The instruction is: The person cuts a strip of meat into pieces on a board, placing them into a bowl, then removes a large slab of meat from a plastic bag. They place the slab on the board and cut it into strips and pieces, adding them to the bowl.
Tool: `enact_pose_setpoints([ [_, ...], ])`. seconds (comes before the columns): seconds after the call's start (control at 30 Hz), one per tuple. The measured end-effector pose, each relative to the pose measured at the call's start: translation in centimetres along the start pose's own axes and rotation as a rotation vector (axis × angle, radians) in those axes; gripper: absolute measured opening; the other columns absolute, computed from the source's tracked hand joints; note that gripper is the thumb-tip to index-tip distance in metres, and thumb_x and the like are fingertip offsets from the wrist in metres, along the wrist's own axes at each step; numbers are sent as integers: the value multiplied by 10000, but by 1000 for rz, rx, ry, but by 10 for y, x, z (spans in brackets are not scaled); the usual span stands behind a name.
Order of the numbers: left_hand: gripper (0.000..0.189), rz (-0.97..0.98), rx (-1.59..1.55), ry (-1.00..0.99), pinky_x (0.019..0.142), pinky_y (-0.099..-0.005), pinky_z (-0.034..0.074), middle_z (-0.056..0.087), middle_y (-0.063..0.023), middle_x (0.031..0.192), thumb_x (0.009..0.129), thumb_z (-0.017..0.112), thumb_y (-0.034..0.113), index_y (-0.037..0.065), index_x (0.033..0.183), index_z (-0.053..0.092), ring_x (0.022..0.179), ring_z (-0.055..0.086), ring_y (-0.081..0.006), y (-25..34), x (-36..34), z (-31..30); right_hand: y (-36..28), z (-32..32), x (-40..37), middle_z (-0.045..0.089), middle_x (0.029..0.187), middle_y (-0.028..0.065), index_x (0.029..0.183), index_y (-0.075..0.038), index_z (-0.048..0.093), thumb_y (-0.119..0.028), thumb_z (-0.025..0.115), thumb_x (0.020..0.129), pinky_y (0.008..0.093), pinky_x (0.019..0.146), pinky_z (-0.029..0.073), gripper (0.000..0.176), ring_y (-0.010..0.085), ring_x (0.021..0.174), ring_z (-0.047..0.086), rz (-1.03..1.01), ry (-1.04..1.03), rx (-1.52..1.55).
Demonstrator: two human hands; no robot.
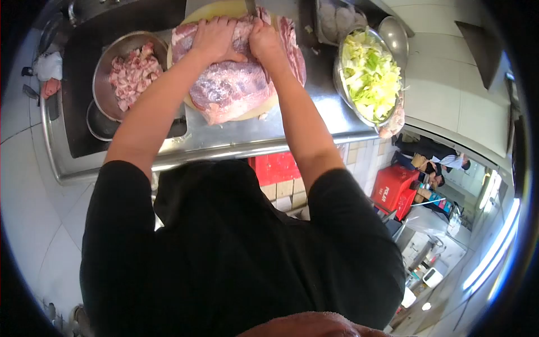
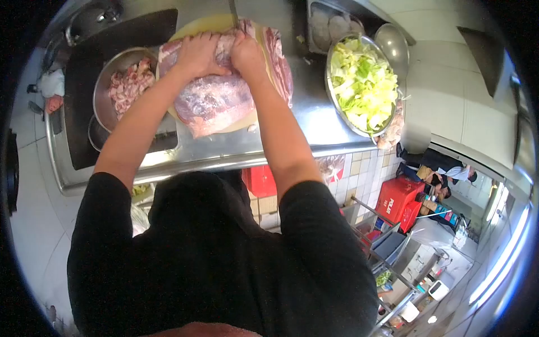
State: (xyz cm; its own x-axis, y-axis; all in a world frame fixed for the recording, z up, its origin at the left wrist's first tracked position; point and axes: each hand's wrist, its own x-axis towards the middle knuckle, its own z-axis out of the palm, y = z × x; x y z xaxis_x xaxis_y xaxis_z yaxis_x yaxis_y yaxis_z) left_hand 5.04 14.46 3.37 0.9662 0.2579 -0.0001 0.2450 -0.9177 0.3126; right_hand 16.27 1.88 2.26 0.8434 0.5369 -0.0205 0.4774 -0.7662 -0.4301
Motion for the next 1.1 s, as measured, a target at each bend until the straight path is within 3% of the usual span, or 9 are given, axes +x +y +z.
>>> enact_pose_setpoints([
  [0.07, 1108, 21, -1, 87, 1104, -544, 386, 570, -197, 1406, 608, 878, 656, 21, 1442, 520, 1377, 494, -368, -3, -6, 9, 45, 13, 61, 714, 991, 334, 1033, 38, 695, -355, 344, 1097, 582, 910, 535, 531, 549, 956, 676, -352, -122, -263],
  [0.17, 1109, -16, 14, 79, 1163, -561, 323, 560, -170, 1436, 620, 861, 692, 49, 1455, 517, 1414, 466, -340, -2, -10, 6, 15, -51, 42, 698, 980, 357, 1019, 81, 705, -423, 350, 1098, 553, 911, 519, 622, 540, 969, 677, 28, -225, 249],
  [0.3, 1114, -31, 35, 112, 1195, -552, 293, 533, -188, 1465, 631, 848, 708, 47, 1462, 510, 1434, 439, -357, 0, -9, 10, 38, -70, -13, 675, 980, 380, 1033, 115, 673, -463, 318, 1100, 542, 936, 477, 681, 553, 1044, 636, 110, -116, 402],
  [0.4, 1133, -44, 28, 55, 1216, -541, 286, 491, -192, 1519, 630, 856, 688, 61, 1495, 479, 1450, 416, -376, 4, -8, -1, 24, -108, -113, 641, 681, 235, 935, 89, 647, -493, 291, 1108, 487, 697, 528, 703, 370, 644, 671, 284, -204, 434],
  [0.43, 1137, -49, 29, 49, 1218, -540, 284, 485, -191, 1527, 628, 858, 686, 67, 1501, 473, 1454, 413, -375, 6, -8, -2, 46, -89, -136, 534, 543, 90, 725, -23, 565, -564, 308, 1108, 396, 442, 449, 711, 213, 426, 538, 213, -146, 501],
  [0.53, 1143, -51, 30, 86, 1217, -542, 279, 474, -189, 1543, 623, 858, 685, 83, 1512, 468, 1461, 408, -375, 6, -7, 4, 67, -74, -192, 541, 566, 85, 876, -14, 578, -523, 341, 1117, 373, 419, 422, 611, 182, 428, 534, 331, -189, 476],
  [0.77, 1154, -52, 28, 94, 1213, -554, 268, 468, -192, 1551, 615, 848, 700, 90, 1519, 469, 1466, 400, -379, -1, -1, 15, 75, -91, -244, 628, 690, 209, 1049, 37, 640, -434, 393, 1122, 484, 681, 532, 536, 381, 636, 642, 252, -218, 285],
  [0.9, 1157, -39, 27, 121, 1202, -552, 280, 483, -185, 1535, 607, 852, 698, 89, 1515, 472, 1452, 421, -370, 1, -3, 11, 62, -92, -256, 669, 1056, 374, 1263, -30, 651, -403, 369, 1118, 618, 913, 480, 489, 582, 1057, 609, 329, -288, 206],
  [1.1, 1143, -22, -26, 123, 1190, -545, 304, 509, -196, 1499, 603, 880, 634, 84, 1515, 465, 1437, 435, -374, 0, -4, 9, 37, -77, -206, 680, 1044, 374, 1271, -40, 646, -412, 359, 1114, 635, 923, 481, 495, 586, 1051, 619, 336, -260, 154],
])
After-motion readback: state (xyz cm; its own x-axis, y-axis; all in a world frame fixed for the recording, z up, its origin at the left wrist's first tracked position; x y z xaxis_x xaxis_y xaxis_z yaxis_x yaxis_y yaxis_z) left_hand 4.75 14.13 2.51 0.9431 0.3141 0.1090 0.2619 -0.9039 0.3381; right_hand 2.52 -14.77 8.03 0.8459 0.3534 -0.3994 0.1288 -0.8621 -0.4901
